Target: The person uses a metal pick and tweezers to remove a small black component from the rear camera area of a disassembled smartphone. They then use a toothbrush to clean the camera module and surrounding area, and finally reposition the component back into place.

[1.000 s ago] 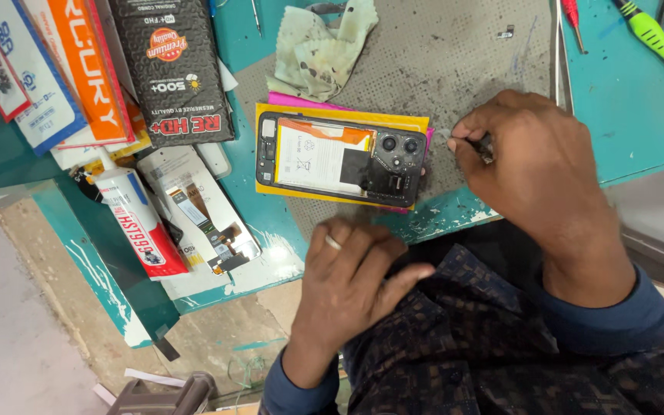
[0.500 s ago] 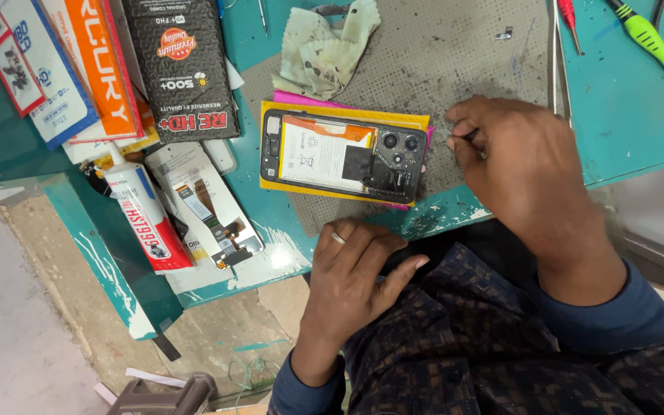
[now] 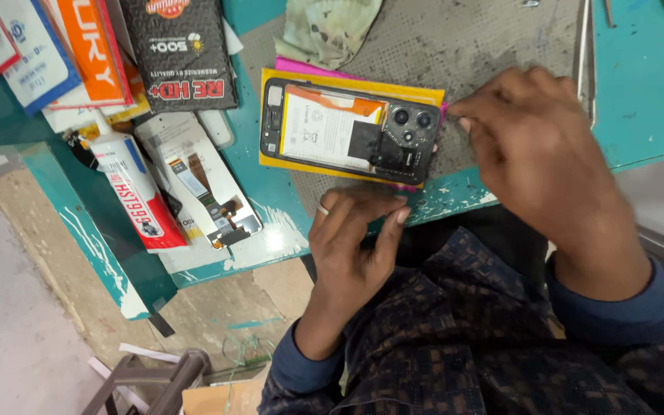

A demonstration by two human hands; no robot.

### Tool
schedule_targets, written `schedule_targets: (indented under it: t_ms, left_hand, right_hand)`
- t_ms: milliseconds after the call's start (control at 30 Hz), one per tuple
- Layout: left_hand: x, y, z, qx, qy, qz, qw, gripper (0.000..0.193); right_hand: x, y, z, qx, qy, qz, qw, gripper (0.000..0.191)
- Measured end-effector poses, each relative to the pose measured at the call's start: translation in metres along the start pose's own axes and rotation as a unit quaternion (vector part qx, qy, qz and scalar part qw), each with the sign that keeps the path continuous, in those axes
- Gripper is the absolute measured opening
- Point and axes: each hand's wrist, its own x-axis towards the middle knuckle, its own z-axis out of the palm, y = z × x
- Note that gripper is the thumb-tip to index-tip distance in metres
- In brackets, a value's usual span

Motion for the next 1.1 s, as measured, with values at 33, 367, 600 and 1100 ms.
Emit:
schedule_targets:
  t_ms: [33,367,600,1100]
  left_hand:
    - [0.002,0.001,0.001,-0.018,0.008,-0.002,1.000,0.016]
    - [0.011,0.008,0.016,-0.060,-0.032,-0.014,0.998,0.017]
    - [0.005,0.004,0.015,-0.016,-0.050,0.008,0.999,0.013]
    - [0.036,-0.020,0.016,0.174,-0.130,0.091,0.972,0.053]
  right_hand:
    - [-0.003,0.001,-0.001,0.033,-0.008,0.014,0.999,0.015]
    - [-0.066,-0.013,0.014,0.484,0.034,0.172,0.857,0.017]
    - [-0.063,-0.014,0.018,0.382,0.029,0.108,0.918,0.019]
    - [-0.060,0.004,0.046,0.285,0.201,0.201,0.916,0.018]
